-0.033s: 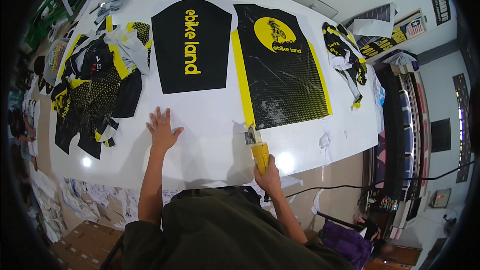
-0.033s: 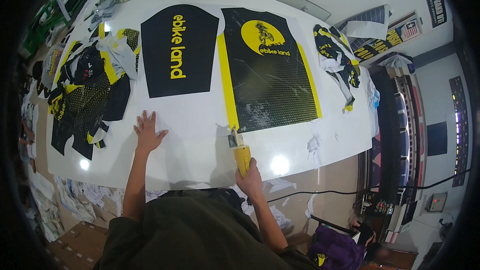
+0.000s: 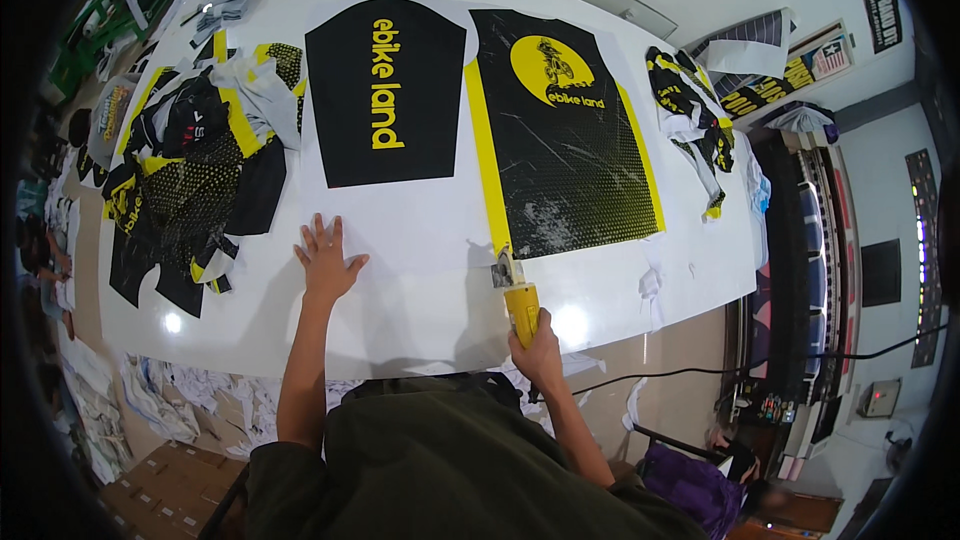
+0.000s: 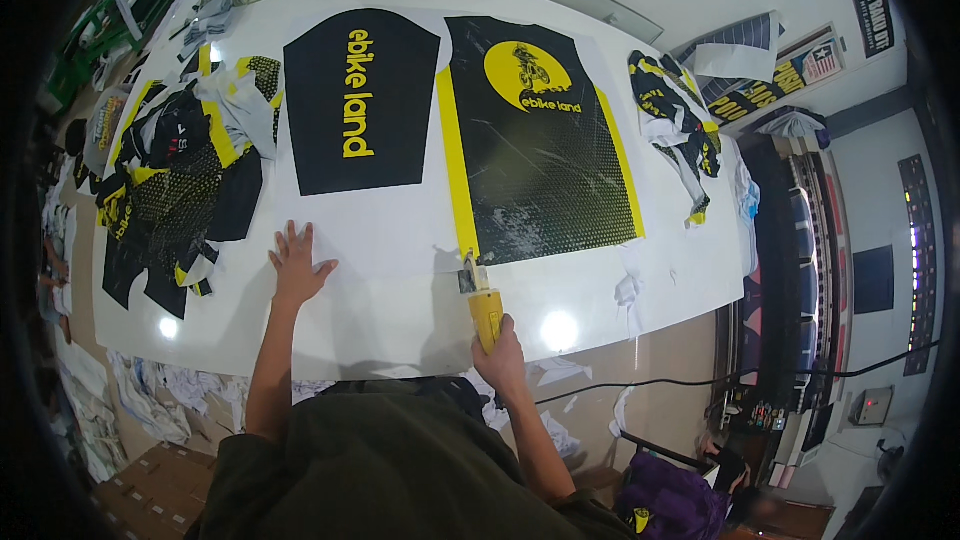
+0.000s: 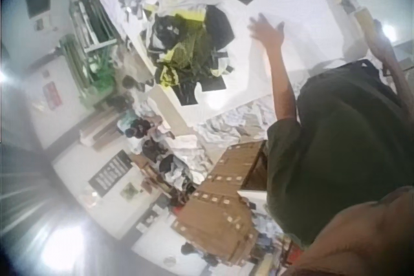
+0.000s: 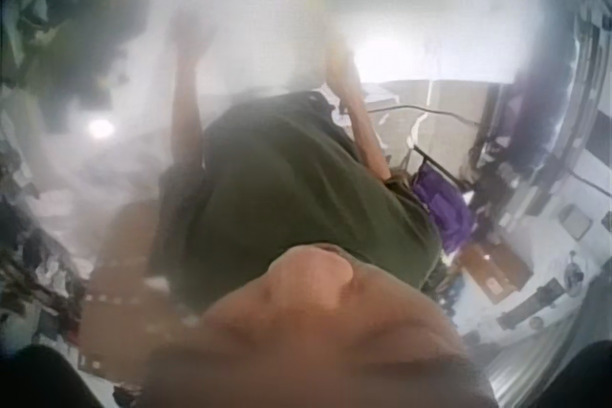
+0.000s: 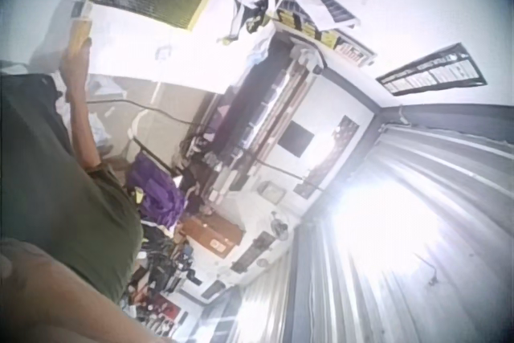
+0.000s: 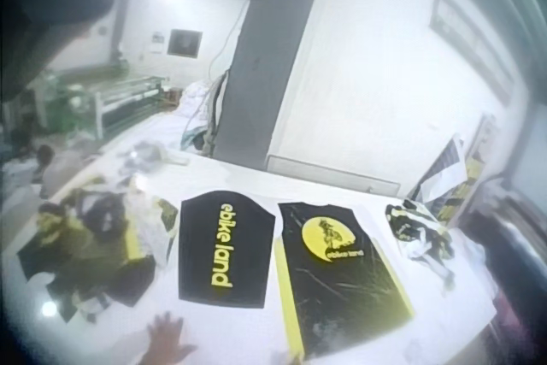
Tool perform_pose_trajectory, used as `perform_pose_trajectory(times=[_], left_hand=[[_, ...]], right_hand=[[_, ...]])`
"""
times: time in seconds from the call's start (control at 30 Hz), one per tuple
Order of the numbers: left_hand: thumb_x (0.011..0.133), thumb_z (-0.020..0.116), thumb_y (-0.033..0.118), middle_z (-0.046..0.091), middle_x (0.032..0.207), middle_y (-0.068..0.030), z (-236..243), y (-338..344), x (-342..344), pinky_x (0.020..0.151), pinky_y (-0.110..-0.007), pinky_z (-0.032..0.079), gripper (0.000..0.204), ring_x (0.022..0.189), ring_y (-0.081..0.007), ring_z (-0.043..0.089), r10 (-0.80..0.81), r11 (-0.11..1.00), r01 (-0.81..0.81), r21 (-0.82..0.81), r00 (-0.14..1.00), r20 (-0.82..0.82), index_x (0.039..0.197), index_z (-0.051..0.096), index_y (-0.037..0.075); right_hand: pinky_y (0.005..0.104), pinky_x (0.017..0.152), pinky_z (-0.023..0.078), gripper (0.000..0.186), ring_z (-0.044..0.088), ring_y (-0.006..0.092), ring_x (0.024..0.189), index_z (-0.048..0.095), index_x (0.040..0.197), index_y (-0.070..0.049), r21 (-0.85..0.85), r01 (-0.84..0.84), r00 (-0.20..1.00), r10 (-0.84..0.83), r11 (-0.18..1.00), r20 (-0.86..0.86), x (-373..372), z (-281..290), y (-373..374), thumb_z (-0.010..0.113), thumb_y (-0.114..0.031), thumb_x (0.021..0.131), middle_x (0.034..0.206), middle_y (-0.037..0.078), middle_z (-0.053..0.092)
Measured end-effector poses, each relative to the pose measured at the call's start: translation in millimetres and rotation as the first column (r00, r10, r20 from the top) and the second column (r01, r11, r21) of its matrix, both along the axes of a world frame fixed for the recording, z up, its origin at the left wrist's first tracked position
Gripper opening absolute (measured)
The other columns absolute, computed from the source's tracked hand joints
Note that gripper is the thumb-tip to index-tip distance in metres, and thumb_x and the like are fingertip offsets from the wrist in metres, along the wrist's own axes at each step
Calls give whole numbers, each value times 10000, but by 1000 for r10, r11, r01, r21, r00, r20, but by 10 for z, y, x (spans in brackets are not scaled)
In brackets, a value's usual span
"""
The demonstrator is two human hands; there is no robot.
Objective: The person uses a yellow electric rotary cutter to cut black and yellow patterned fabric on a white table. They cut out several garment pieces, including a shirt front and back, and a sleeve, following the printed design lines. The person handles the fabric with their left hand to keep it steady while cutting with their right hand.
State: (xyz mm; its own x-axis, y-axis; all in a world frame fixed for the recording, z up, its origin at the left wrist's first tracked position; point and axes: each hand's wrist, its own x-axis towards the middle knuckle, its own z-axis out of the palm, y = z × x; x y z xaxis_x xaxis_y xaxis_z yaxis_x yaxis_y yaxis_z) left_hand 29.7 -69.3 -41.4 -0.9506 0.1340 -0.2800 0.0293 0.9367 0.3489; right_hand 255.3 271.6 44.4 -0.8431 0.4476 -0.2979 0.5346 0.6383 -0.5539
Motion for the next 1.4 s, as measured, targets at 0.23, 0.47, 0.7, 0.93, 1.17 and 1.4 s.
perform_pose_trajectory(times=[0.23, 0.47, 0.7, 0.93, 1.17, 1.4], left_hand=[[910, 740, 524, 111, 1725, -280, -12, -3, 9, 1181, -775, 136, 966, 1562, -588, 72, -1, 1000, 1, -18, 1000, -13, 1657, 295, 103], [904, 748, 522, 108, 1723, -285, -51, -13, 13, 1176, -780, 144, 981, 1561, -591, 67, 8, 1000, -8, 2, 1000, -17, 1657, 290, 94], [899, 754, 517, 102, 1722, -285, -64, 8, 10, 1174, -784, 137, 986, 1560, -592, 64, 15, 1000, -15, -1, 1000, -22, 1657, 286, 94], [895, 760, 512, 99, 1719, -289, -59, 12, 28, 1173, -790, 124, 981, 1556, -598, 63, 17, 1000, -16, 20, 999, -44, 1649, 300, 85], [895, 756, 503, 103, 1717, -294, -63, 14, 33, 1172, -791, 124, 963, 1552, -602, 77, 16, 999, -14, 37, 997, -80, 1639, 321, 74], [900, 743, 504, 128, 1711, -303, -13, 33, 26, 1175, -787, 129, 945, 1553, -600, 79, 20, 999, -17, 30, 996, -92, 1629, 341, 56]], right_hand=[[587, 869, 538, 608, 650, 580, 1020, 394, 1361, 64, 22, -19, 999, 20, 1000, -48, -218, 12, -9, 699, -221, 918, 1080, 403, 658], [590, 847, 548, 618, 657, 587, 1000, 370, 1361, 30, 12, -61, 996, 61, 998, -61, -653, -81, 117, 712, -221, 913, 1060, 403, 669], [601, 819, 549, 548, 658, 595, 962, 395, 1286, 20, 29, -91, 990, 93, 995, -104, -1202, -101, 182, 714, -215, 907, 1015, 397, 677], [597, 843, 557, 543, 673, 578, 958, 387, 1268, 45, 32, -122, 986, 125, 992, -109, -1842, -165, 255, 694, -226, 910, 1028, 402, 677], [579, 871, 568, 551, 686, 564, 983, 400, 1274, 23, 42, -94, 993, 96, 995, -74, -2504, -102, 271, 695, -260, 904, 1065, 393, 684], [565, 852, 578, 569, 691, 562, 983, 410, 1272, 27, 74, -91, 991, 98, 993, -95, -3123, -188, 346, 713, -262, 887, 1059, 398, 684]])
